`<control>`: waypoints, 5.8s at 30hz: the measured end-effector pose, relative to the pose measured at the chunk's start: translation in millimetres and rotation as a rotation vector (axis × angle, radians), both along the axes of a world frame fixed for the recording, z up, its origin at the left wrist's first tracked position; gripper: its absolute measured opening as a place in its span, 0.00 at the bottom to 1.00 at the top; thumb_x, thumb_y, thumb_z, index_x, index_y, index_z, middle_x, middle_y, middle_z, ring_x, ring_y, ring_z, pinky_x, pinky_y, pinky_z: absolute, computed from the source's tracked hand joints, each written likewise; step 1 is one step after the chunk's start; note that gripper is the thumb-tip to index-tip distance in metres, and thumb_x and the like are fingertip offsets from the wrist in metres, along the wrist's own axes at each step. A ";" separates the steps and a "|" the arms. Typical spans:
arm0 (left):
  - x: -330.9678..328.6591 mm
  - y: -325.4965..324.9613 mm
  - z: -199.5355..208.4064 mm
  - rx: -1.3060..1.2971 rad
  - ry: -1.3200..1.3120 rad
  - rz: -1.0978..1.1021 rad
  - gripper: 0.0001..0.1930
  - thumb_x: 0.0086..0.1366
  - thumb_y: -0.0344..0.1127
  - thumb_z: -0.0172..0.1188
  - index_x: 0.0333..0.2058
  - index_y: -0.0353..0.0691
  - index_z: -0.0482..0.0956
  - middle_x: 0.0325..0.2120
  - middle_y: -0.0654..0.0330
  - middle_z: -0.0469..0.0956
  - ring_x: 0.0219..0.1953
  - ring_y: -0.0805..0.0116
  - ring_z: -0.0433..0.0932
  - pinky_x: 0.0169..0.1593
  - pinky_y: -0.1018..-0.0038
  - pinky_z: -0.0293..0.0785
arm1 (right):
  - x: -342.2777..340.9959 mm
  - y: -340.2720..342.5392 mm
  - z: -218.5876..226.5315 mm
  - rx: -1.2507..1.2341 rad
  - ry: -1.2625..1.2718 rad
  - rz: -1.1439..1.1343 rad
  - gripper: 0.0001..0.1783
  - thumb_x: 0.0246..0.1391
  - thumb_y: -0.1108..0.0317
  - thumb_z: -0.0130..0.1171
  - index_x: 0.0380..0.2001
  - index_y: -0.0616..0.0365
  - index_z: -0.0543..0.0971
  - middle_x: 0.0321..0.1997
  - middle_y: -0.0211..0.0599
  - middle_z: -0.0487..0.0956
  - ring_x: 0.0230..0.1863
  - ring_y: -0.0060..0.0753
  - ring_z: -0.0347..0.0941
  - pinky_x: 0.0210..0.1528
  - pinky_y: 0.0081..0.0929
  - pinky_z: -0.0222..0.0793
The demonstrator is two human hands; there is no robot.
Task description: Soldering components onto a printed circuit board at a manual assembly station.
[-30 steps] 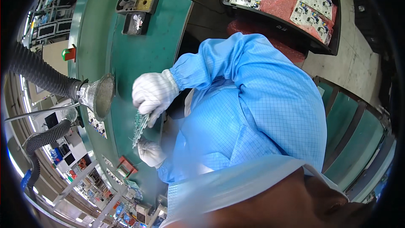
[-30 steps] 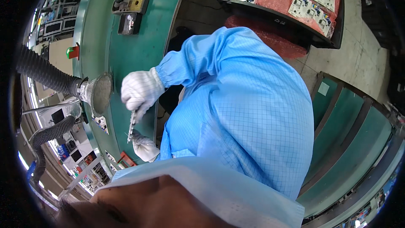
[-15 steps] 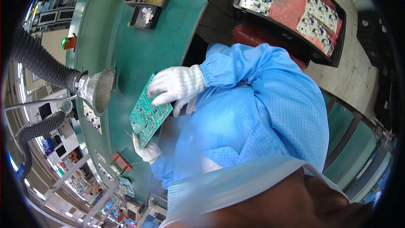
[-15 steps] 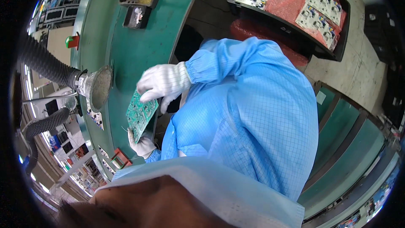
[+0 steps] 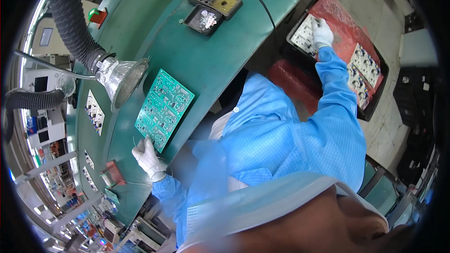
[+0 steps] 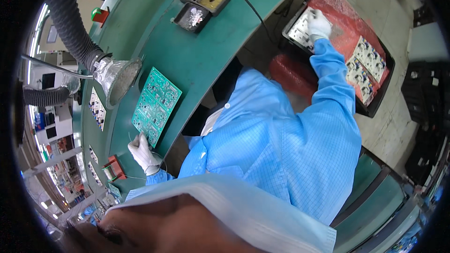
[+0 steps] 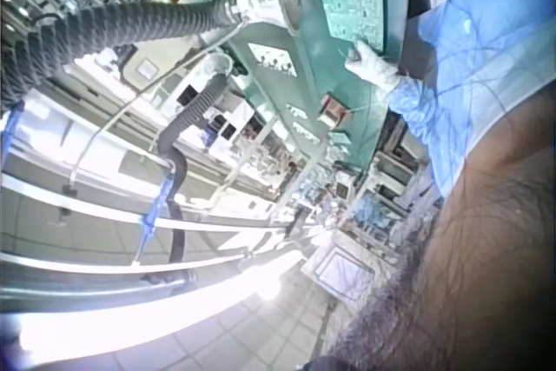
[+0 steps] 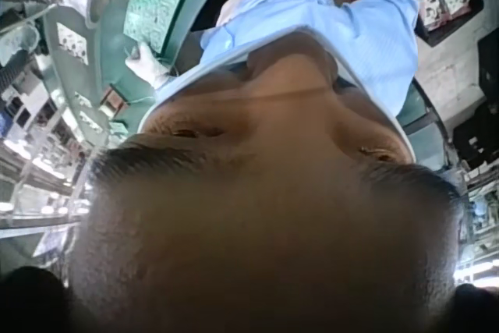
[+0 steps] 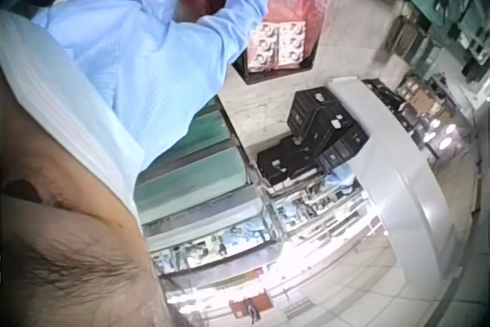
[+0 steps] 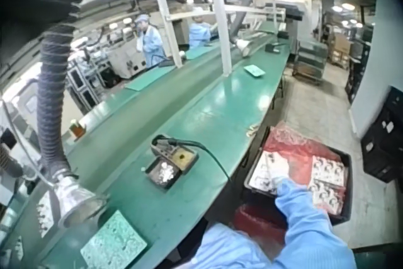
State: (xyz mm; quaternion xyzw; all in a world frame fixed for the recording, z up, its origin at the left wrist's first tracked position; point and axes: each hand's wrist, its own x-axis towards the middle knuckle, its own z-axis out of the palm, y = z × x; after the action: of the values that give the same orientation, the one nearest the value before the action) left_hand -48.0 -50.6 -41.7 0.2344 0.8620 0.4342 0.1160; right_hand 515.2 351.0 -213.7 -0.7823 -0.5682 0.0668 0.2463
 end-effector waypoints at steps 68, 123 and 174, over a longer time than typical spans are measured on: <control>-49.0 -22.8 -24.8 0.181 -0.318 0.353 0.19 0.64 0.45 0.57 0.45 0.36 0.70 0.34 0.57 0.75 0.25 0.73 0.69 0.26 0.80 0.64 | 217.6 -59.8 -45.8 -0.003 -0.629 -0.089 0.21 0.55 0.59 0.48 0.50 0.47 0.79 0.49 0.40 0.80 0.50 0.46 0.76 0.54 0.43 0.70; -74.1 19.9 -33.9 -0.981 0.716 0.064 0.17 0.66 0.41 0.52 0.44 0.31 0.74 0.40 0.45 0.78 0.41 0.52 0.78 0.48 0.66 0.74 | 184.3 -108.7 -62.4 -0.484 -0.430 -0.144 0.25 0.50 0.58 0.47 0.48 0.58 0.77 0.42 0.57 0.79 0.42 0.59 0.77 0.47 0.53 0.72; -76.3 29.0 -33.1 -0.247 0.425 0.544 0.19 0.61 0.45 0.58 0.36 0.32 0.70 0.30 0.50 0.74 0.33 0.58 0.73 0.44 0.63 0.69 | 70.8 377.9 106.8 -0.061 0.106 0.041 0.36 0.50 0.40 0.58 0.55 0.54 0.74 0.51 0.49 0.79 0.55 0.49 0.73 0.57 0.38 0.66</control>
State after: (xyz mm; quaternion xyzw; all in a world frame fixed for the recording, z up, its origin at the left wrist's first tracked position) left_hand -124.4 -21.6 -74.8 0.0658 0.9436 0.2835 -0.1578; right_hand 586.0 728.9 -106.9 -0.7730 -0.5680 0.1304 0.2507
